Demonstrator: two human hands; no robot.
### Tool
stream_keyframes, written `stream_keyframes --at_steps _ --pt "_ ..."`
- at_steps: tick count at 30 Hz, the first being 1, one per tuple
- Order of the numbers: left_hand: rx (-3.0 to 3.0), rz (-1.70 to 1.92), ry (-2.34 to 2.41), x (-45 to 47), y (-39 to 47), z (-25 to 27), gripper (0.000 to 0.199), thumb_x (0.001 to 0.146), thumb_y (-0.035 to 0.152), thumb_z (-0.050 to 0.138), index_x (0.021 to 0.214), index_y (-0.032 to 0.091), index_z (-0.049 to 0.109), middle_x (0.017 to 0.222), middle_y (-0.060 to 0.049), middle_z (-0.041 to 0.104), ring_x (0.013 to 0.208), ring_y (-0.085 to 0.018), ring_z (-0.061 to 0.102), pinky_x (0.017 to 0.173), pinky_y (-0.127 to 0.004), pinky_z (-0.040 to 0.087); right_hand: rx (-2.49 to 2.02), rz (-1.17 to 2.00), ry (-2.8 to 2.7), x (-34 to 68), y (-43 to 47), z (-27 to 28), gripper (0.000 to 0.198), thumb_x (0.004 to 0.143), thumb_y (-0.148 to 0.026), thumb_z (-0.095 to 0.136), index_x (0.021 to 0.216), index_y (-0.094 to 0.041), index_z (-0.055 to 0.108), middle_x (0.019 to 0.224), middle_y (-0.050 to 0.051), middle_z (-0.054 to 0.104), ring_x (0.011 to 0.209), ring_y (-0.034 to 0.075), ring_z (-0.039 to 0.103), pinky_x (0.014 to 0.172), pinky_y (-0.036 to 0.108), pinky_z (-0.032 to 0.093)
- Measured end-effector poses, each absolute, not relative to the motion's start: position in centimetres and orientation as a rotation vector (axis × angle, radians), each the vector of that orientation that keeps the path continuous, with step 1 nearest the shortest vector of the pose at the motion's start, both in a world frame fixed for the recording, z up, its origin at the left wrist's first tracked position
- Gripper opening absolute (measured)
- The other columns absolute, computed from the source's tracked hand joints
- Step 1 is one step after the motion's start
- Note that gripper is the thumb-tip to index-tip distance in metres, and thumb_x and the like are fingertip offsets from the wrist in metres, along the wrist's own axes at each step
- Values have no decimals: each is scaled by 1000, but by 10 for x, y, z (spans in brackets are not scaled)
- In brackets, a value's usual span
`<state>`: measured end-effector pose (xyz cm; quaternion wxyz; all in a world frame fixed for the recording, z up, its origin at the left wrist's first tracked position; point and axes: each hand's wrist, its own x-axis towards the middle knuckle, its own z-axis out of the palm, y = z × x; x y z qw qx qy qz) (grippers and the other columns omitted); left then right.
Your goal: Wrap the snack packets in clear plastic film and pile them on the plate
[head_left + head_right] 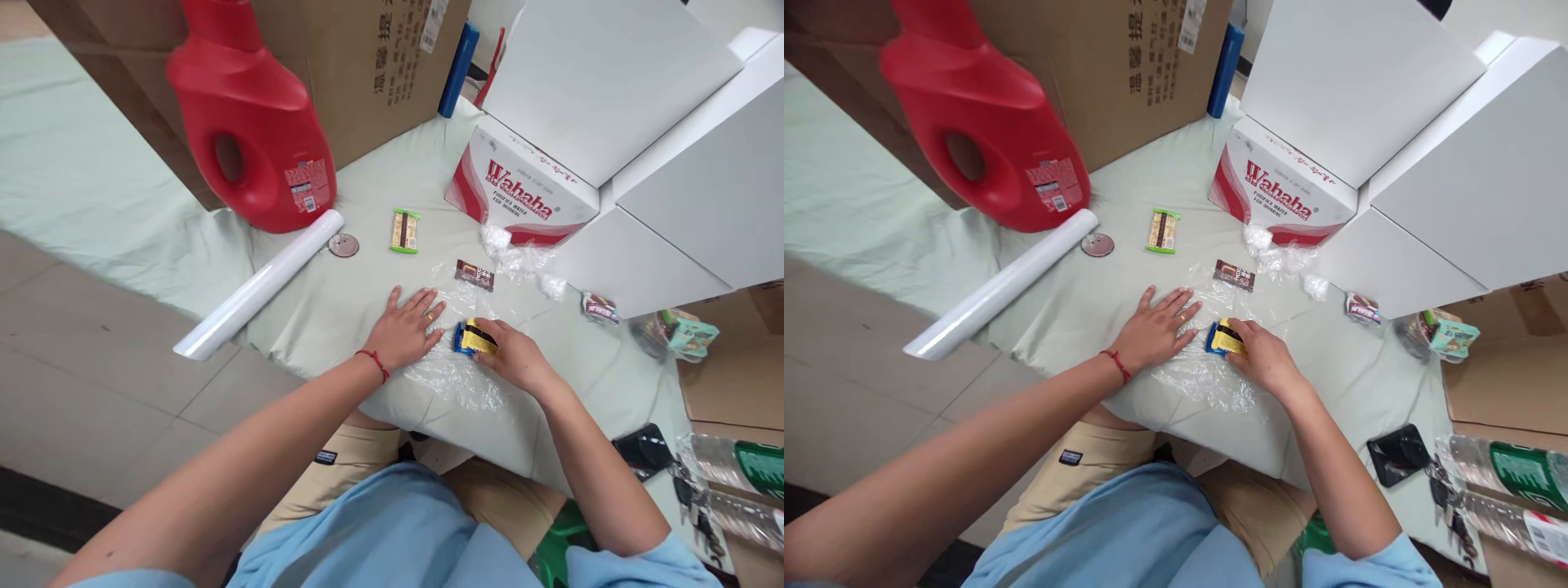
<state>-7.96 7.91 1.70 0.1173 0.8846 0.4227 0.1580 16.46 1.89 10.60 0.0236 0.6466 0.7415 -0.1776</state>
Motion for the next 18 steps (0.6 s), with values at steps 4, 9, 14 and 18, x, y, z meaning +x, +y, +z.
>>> stream_keyframes --at_steps 4,9,14,18 --pt "2597 465 1231 -79 79 17 55 109 49 39 159 28 50 173 -10 39 160 -28 37 131 -68 14 1949 -509 2378 154 21 103 63 93 -28 71 153 -30 53 142 9 68 120 30 69 88 34 53" --pt "2583 461 1238 -80 79 18 55 109 49 40 159 29 49 173 -10 39 160 -28 37 132 -67 13 1899 -430 2270 148 24 101 67 90 -17 67 155 -27 52 128 10 72 104 28 72 75 31 47" --pt "2580 473 1229 -80 79 18 56 108 49 39 159 29 50 173 -10 39 160 -30 37 131 -68 14 2035 -360 2310 158 28 104 66 87 -19 67 151 -29 54 126 8 73 96 25 71 72 30 45" --pt "2580 468 1241 -80 79 18 55 109 49 38 159 29 50 173 -10 39 160 -28 37 132 -67 14 2033 -404 2312 155 36 98 67 88 -21 67 153 -28 53 129 8 72 103 27 71 77 31 48"
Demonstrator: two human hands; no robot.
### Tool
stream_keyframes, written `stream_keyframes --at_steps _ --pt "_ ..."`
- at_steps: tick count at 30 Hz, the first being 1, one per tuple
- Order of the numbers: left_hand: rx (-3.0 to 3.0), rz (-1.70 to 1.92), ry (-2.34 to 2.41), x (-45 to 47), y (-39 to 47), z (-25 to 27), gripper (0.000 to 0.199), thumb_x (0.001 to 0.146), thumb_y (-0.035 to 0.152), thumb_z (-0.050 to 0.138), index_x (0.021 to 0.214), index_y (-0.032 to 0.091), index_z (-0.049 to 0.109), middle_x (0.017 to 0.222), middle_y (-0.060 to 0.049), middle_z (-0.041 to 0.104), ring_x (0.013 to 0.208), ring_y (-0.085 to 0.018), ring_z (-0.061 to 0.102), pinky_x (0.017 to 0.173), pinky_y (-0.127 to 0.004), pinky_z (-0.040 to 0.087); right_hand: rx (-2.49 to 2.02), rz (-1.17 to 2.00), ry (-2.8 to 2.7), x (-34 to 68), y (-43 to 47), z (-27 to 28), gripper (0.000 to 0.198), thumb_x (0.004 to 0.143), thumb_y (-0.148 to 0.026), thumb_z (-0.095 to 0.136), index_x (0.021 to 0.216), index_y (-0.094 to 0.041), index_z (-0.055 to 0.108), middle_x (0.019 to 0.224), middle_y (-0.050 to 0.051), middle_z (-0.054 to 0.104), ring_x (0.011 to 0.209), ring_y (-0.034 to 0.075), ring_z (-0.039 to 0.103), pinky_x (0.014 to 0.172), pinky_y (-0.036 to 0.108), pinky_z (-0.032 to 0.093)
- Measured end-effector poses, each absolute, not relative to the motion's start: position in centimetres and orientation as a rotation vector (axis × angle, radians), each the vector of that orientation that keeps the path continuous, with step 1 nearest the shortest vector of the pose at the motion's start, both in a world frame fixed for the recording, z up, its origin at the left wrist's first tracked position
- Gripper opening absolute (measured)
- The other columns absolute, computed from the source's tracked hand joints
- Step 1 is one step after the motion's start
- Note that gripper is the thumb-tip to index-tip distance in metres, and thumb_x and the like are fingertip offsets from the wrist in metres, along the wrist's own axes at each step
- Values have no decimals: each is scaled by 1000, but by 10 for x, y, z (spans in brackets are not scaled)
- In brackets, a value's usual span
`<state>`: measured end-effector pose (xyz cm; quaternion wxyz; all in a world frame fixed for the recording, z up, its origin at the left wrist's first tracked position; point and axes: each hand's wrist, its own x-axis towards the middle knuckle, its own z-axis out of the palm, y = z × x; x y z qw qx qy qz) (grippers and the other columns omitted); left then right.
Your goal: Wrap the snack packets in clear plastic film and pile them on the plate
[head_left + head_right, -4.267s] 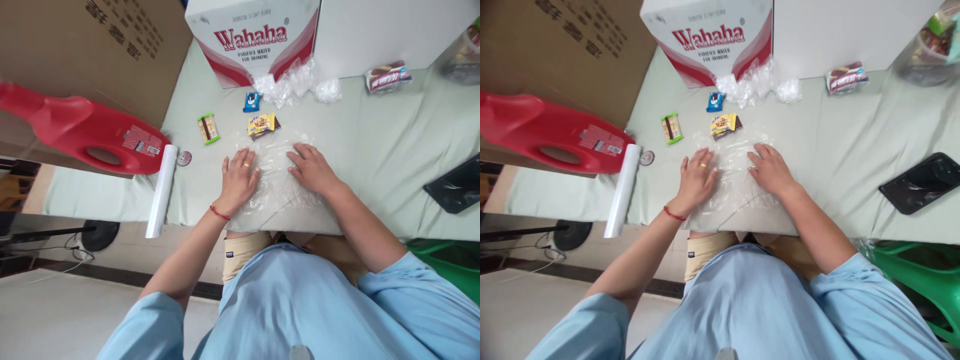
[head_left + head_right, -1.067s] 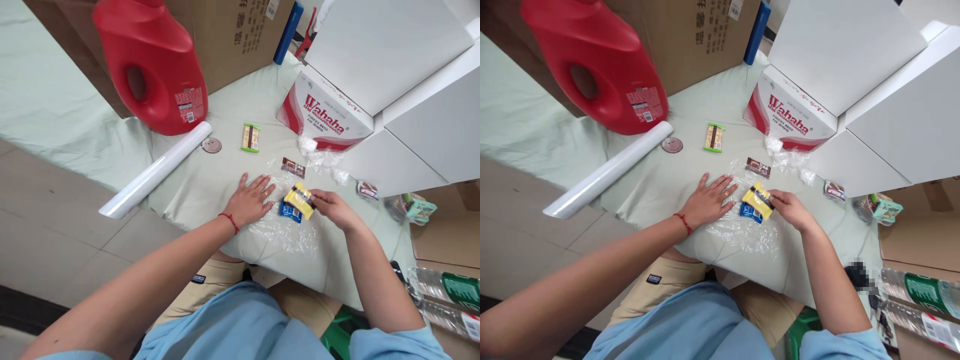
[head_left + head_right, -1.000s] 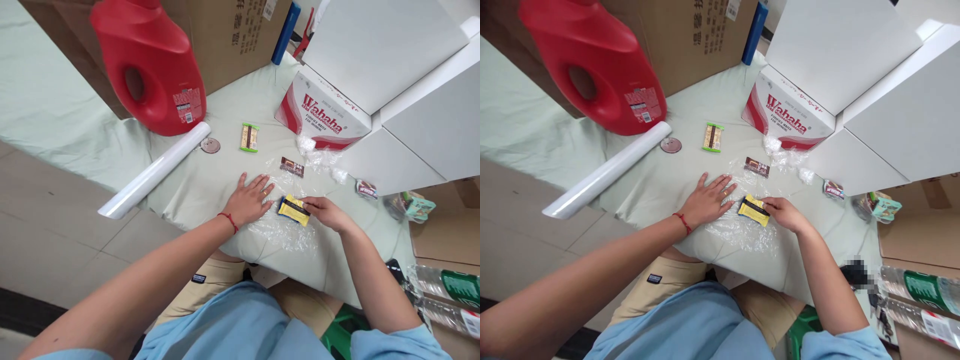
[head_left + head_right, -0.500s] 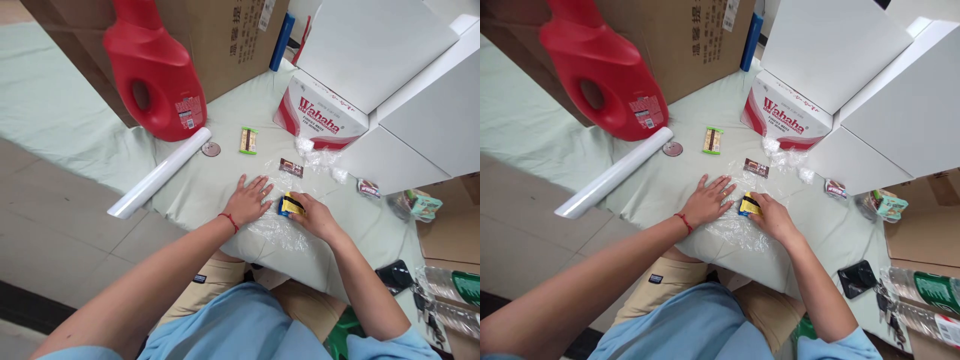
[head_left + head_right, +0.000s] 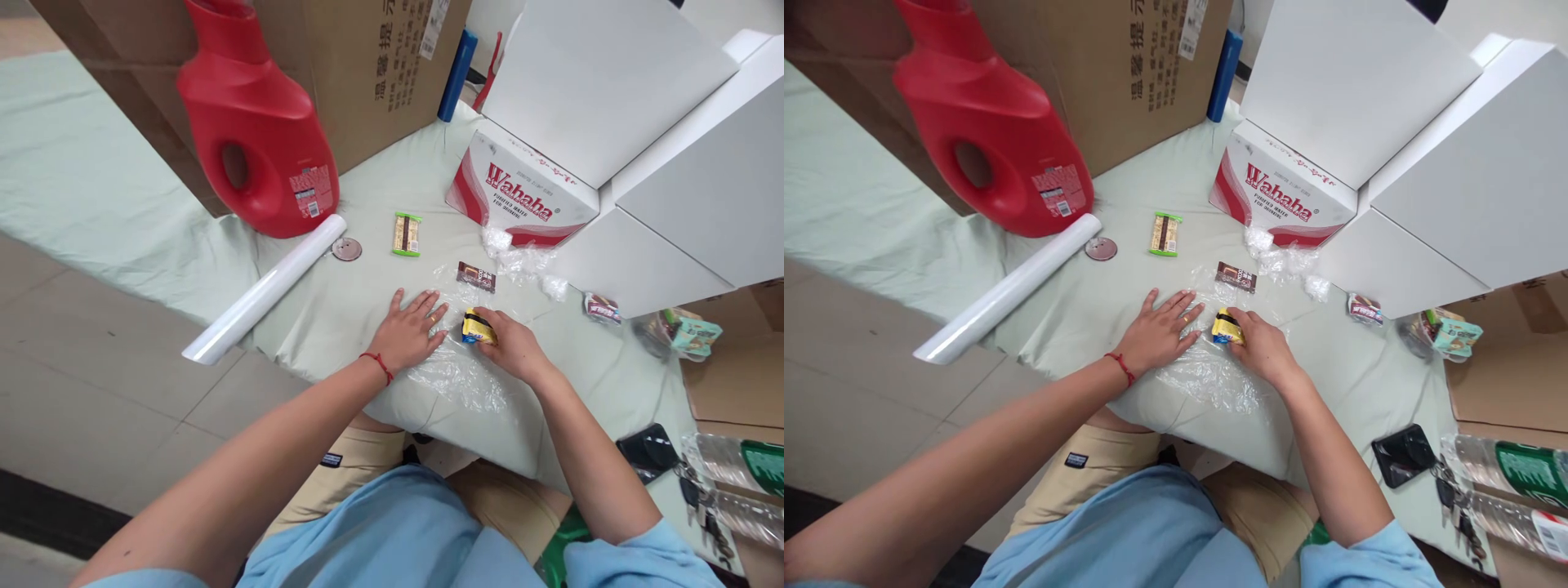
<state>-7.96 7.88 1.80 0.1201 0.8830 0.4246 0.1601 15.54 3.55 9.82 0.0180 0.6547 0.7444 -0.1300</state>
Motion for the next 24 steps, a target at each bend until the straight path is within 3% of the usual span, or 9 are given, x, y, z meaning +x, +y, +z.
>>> stream_keyframes --at_steps 4,8,11,14,16,19,21,24 --pt "2584 459 1240 -80 78 18 56 110 50 35 159 27 50 173 -9 39 160 -27 37 131 -67 15 1985 -445 2310 148 37 91 68 89 -23 71 154 -28 52 137 9 69 107 29 73 80 33 53" --pt "2570 463 1240 -82 78 20 57 110 52 33 161 29 47 172 -9 41 160 -27 38 132 -65 16 2075 -456 2432 156 18 97 65 92 -40 73 154 -31 52 157 10 55 113 29 72 82 37 58" --pt "2552 466 1230 -84 80 23 60 111 53 31 165 29 40 173 -9 40 159 -27 38 132 -64 17 2208 -532 2529 172 -12 103 46 103 -49 59 144 -28 61 142 12 66 106 27 73 83 40 60" --pt "2526 526 1240 -88 81 25 60 110 47 33 166 27 38 176 -9 34 162 -28 34 131 -63 21 2196 -603 2633 187 -50 95 38 104 -51 59 133 -28 68 123 11 75 109 29 70 94 46 59" --pt "2500 621 1255 -96 78 27 56 109 39 36 161 24 46 175 -10 35 164 -29 28 132 -60 22 2164 -606 2684 192 -75 82 40 101 -51 66 135 -30 68 130 11 72 120 30 66 104 50 56" --pt "2472 715 1085 -118 65 26 47 107 35 40 147 22 60 162 -11 56 160 -25 36 134 -53 22 2190 -587 2721 188 -104 56 44 98 -47 71 138 -31 66 143 13 65 130 31 60 108 53 55" --pt "2448 631 874 -137 52 23 50 107 44 43 151 23 56 157 -11 61 155 -24 45 133 -50 25 2257 -564 2732 180 -114 42 32 101 -40 68 131 -30 70 142 13 66 128 31 61 107 54 56" --pt "2502 432 718 -161 39 19 68 98 57 59 158 26 48 159 -12 58 154 -30 46 134 -60 19 2368 -537 2738 172 -115 34 20 105 -29 58 113 -31 76 130 11 71 120 29 64 101 54 58"
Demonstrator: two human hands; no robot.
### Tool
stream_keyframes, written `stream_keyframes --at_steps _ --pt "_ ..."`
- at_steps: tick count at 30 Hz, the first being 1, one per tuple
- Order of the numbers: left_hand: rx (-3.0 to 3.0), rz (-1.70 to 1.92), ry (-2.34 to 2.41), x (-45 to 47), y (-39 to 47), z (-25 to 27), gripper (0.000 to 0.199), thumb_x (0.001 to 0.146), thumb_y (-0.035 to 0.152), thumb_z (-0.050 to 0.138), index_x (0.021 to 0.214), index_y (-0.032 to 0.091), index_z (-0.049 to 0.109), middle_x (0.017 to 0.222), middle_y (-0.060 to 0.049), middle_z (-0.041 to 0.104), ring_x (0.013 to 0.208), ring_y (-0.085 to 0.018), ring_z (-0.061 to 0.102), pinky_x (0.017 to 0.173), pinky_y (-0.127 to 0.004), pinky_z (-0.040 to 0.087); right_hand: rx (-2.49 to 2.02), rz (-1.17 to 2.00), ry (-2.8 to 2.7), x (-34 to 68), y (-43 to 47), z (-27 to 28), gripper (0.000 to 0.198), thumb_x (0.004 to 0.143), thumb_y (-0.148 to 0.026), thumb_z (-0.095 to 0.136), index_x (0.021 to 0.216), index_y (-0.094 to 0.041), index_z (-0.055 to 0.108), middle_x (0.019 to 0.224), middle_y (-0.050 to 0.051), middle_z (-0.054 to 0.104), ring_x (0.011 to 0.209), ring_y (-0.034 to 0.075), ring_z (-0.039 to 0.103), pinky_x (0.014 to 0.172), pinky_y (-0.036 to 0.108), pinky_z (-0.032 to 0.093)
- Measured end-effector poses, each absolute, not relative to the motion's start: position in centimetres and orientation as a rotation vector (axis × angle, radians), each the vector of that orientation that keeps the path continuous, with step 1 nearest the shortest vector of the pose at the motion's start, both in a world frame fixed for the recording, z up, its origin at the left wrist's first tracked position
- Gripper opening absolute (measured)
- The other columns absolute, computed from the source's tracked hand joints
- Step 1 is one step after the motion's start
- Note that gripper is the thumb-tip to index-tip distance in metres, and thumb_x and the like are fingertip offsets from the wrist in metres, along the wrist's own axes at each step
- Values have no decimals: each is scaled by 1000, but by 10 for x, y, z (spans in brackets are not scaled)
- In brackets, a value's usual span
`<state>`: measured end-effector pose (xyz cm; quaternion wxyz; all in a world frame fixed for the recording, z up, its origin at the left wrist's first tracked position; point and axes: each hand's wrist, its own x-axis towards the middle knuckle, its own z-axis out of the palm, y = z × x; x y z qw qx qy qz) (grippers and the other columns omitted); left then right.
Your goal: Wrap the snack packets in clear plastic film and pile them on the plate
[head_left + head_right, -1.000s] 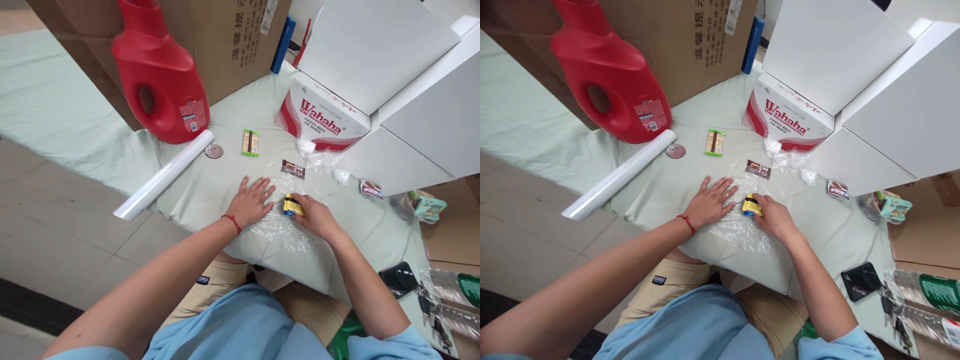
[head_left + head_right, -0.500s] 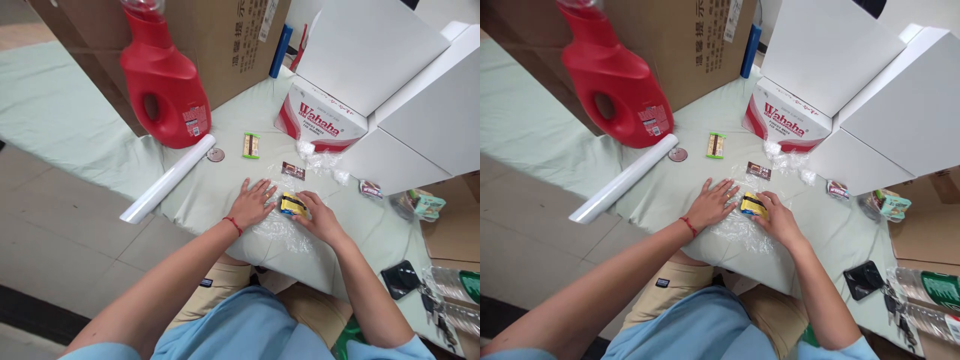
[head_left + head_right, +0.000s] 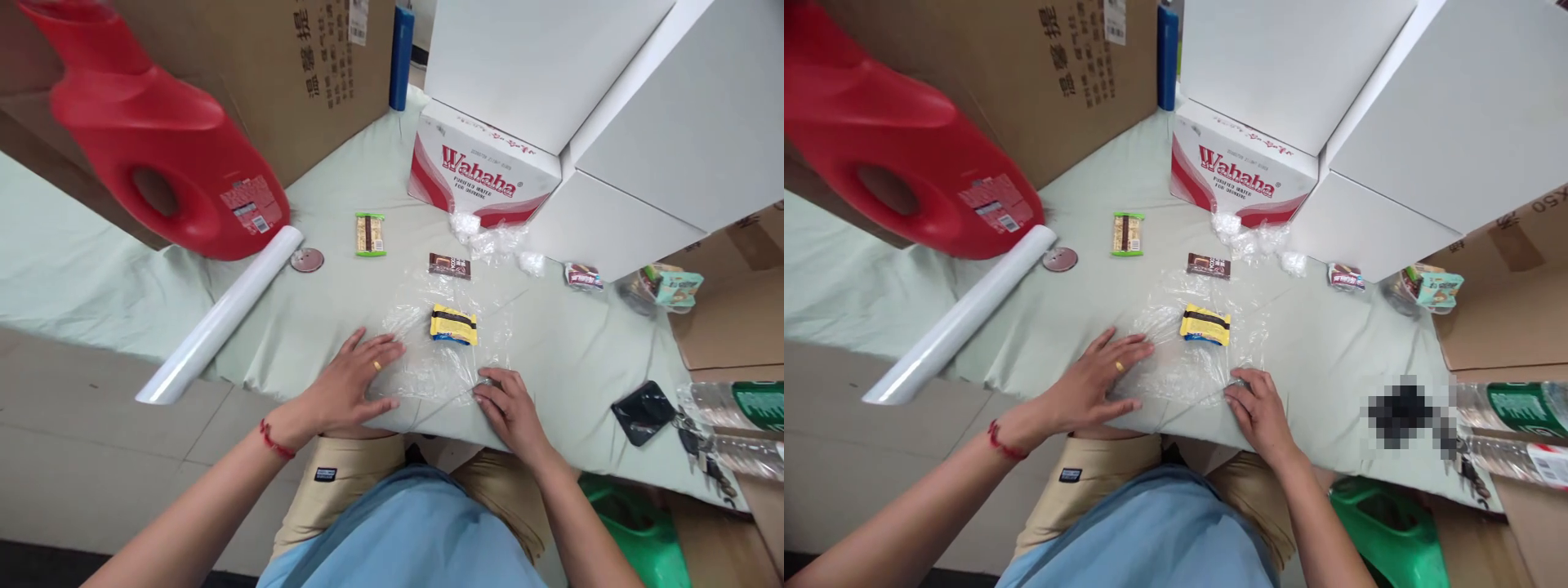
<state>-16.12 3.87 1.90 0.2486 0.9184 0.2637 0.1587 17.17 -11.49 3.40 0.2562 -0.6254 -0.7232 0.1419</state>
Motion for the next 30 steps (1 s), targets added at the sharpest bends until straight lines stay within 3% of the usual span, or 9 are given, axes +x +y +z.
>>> stream_keyframes --at_steps 4,6,9,14,17,20,23,25,30 --pt "2517 369 755 -168 40 21 37 104 33 49 134 28 69 147 -9 69 145 -26 57 129 -59 29 -1597 412 -1913 174 -102 49 20 105 -29 56 107 -30 75 123 9 75 115 27 67 100 51 57" --pt "2463 442 800 -161 49 29 36 105 25 41 117 27 75 131 -8 77 138 -23 63 126 -54 38 -1564 470 -1873 180 -90 63 20 106 -32 55 105 -29 74 124 10 75 115 27 68 101 48 56" --pt "2334 574 865 -145 69 46 32 104 30 43 110 25 75 120 -6 80 131 -23 67 118 -46 47 -1570 615 -1789 191 -66 81 23 106 -41 55 103 -26 73 122 11 75 113 26 70 101 44 55" --pt "2058 639 1082 -117 113 63 30 95 39 50 101 22 74 104 -5 81 97 -23 74 94 -37 57 -1675 907 -1538 209 -17 81 38 96 -59 64 96 -21 71 75 2 69 69 18 63 67 30 50" --pt "1992 596 1149 -104 133 57 30 91 39 51 95 21 75 93 -5 80 86 -23 73 85 -35 56 -1734 937 -1428 219 5 68 43 91 -62 65 94 -20 70 65 -2 59 58 15 52 58 28 42" --pt "1984 547 1196 -98 141 46 28 86 41 56 91 20 75 86 -6 79 81 -24 71 78 -35 53 -1930 715 -1529 221 12 64 32 93 -50 61 94 -20 72 73 3 65 64 18 55 62 31 44" --pt "1974 545 1226 -96 142 38 29 85 42 57 92 20 75 84 -6 78 79 -24 70 75 -35 52 -2027 151 -1730 212 10 76 25 96 -34 56 102 -19 76 104 14 74 91 28 62 79 39 50" --pt "1965 548 1228 -96 143 36 29 87 41 56 94 20 75 86 -6 78 80 -24 70 77 -36 53 -1933 -30 -1850 200 12 87 29 101 -31 51 108 -20 76 111 15 74 102 30 61 88 42 50" --pt "1982 690 1269 -100 143 39 34 91 40 56 111 18 73 110 -11 77 101 -28 71 95 -43 56 -1897 416 -1920 176 44 91 35 99 -40 61 123 -18 75 116 13 75 90 24 66 85 37 52"
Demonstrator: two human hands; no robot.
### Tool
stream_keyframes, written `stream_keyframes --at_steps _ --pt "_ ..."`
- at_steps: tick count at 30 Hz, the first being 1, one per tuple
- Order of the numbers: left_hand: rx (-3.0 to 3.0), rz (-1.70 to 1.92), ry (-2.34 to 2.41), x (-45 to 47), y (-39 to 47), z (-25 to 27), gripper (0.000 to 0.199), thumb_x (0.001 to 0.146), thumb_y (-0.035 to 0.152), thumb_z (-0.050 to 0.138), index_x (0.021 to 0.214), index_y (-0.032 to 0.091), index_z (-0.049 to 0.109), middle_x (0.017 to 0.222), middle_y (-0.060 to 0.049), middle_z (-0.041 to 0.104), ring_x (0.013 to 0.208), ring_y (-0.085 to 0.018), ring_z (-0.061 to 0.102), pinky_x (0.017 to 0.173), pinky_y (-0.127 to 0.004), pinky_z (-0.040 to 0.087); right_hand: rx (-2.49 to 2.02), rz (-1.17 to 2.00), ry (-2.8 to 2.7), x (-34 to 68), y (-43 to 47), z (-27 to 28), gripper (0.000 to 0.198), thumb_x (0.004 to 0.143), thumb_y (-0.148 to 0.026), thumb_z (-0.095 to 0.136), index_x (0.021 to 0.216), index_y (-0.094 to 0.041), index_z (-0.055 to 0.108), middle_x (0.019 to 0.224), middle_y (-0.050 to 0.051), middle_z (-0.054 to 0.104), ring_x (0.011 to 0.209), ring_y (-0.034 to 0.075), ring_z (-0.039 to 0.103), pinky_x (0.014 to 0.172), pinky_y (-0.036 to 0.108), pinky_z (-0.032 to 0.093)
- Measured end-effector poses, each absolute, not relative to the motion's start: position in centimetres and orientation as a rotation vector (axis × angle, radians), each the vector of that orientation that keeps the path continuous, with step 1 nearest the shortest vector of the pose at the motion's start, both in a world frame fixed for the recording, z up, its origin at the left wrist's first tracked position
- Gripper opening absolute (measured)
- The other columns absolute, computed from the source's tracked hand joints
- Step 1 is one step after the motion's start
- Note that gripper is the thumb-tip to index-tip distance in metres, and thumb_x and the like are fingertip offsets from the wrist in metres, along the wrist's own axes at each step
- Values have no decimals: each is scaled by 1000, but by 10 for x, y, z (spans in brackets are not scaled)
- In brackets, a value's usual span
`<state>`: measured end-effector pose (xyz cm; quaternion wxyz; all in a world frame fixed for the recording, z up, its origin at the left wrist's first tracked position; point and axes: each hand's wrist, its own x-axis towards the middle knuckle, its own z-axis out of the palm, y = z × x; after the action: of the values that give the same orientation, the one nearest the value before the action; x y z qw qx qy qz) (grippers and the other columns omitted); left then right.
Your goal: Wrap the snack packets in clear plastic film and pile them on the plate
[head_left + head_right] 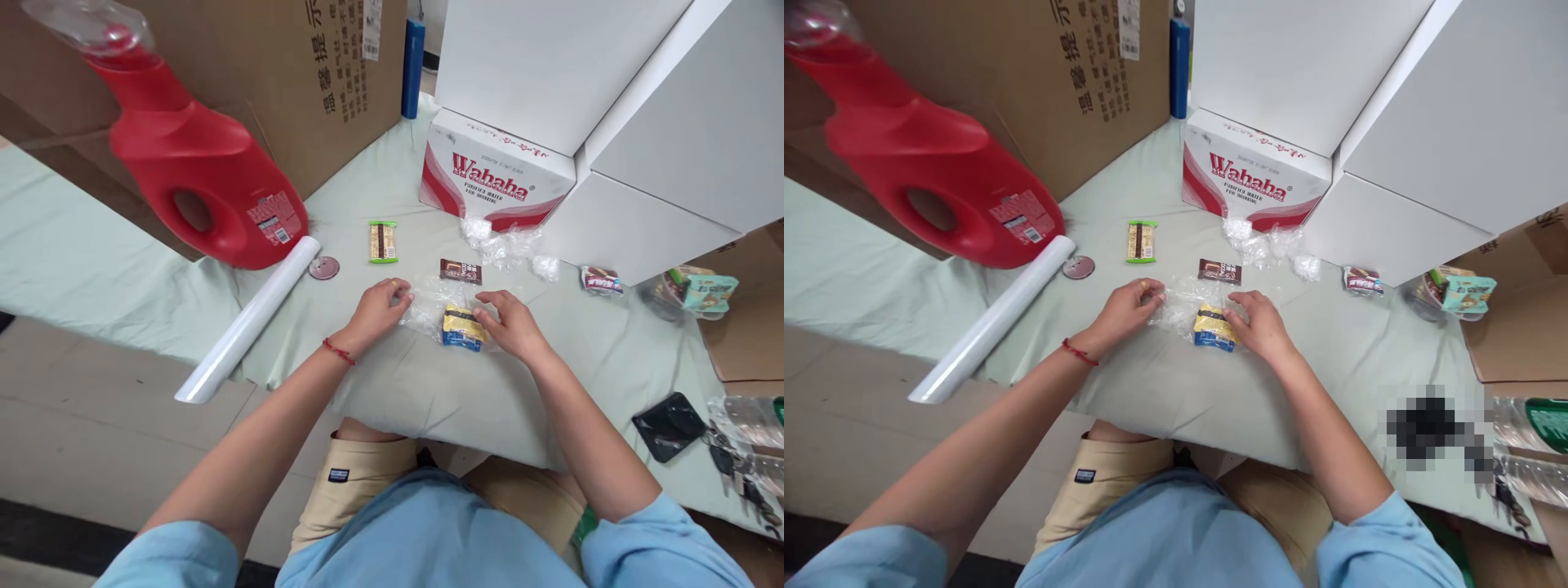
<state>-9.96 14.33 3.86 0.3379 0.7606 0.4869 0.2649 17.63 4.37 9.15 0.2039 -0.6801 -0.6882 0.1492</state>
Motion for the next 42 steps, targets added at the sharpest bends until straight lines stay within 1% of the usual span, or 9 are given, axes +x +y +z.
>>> stream_keyframes --at_steps 5,11,14,21,24,27,32,38,42 --pt "2061 1277 1582 -122 119 50 29 96 34 58 118 18 67 124 -16 67 130 -32 60 115 -53 46 -1966 944 -1818 174 69 78 33 88 -44 72 108 -19 79 95 5 76 79 20 65 73 29 49" --pt "2277 1835 1447 -120 33 74 31 89 13 66 119 23 63 117 -12 67 133 -30 59 111 -50 44 -1892 904 -1795 171 65 70 25 88 -39 66 93 -20 81 89 3 75 72 17 62 68 28 46" --pt "2625 1663 970 -95 0 73 34 89 7 61 117 25 68 103 -4 76 116 -22 70 104 -41 43 -1865 844 -1809 168 65 66 24 88 -37 65 92 -21 82 93 5 76 79 19 66 73 29 49" --pt "2598 860 1218 -40 22 31 45 103 16 50 143 29 66 144 -7 72 131 -27 63 106 -47 41 -1894 928 -1873 167 64 72 28 90 -37 61 95 -20 82 86 3 77 74 18 64 69 27 48" --pt "2586 845 1192 -36 33 17 43 104 16 50 140 33 68 147 -4 70 138 -28 58 118 -55 36 -1953 926 -1918 176 70 76 40 95 -48 56 94 -18 81 77 3 73 71 18 62 67 27 46" --pt "2570 902 1146 -37 34 12 43 104 16 51 138 36 68 146 -2 71 147 -29 52 129 -64 22 -2057 516 -1890 190 84 77 40 96 -49 57 108 -18 80 99 9 76 89 23 65 83 33 50" --pt "2516 915 1072 -38 33 13 44 104 14 49 138 35 69 146 -3 70 153 -30 48 132 -70 15 -2265 434 -1794 206 112 68 74 73 -44 86 139 -16 66 114 14 74 112 30 62 100 41 48" --pt "2478 911 1036 -38 34 13 46 103 13 50 138 35 69 148 -4 69 155 -30 44 133 -71 12 -2110 864 -1549 209 118 69 26 77 -38 73 88 -15 71 67 -2 60 64 13 49 63 26 40" --pt "2495 900 1036 -39 34 13 46 104 12 47 138 34 69 149 -3 68 156 -29 43 133 -71 10 -1870 786 -1703 197 100 97 20 83 -39 68 84 -19 68 75 -1 60 67 14 50 65 27 41"
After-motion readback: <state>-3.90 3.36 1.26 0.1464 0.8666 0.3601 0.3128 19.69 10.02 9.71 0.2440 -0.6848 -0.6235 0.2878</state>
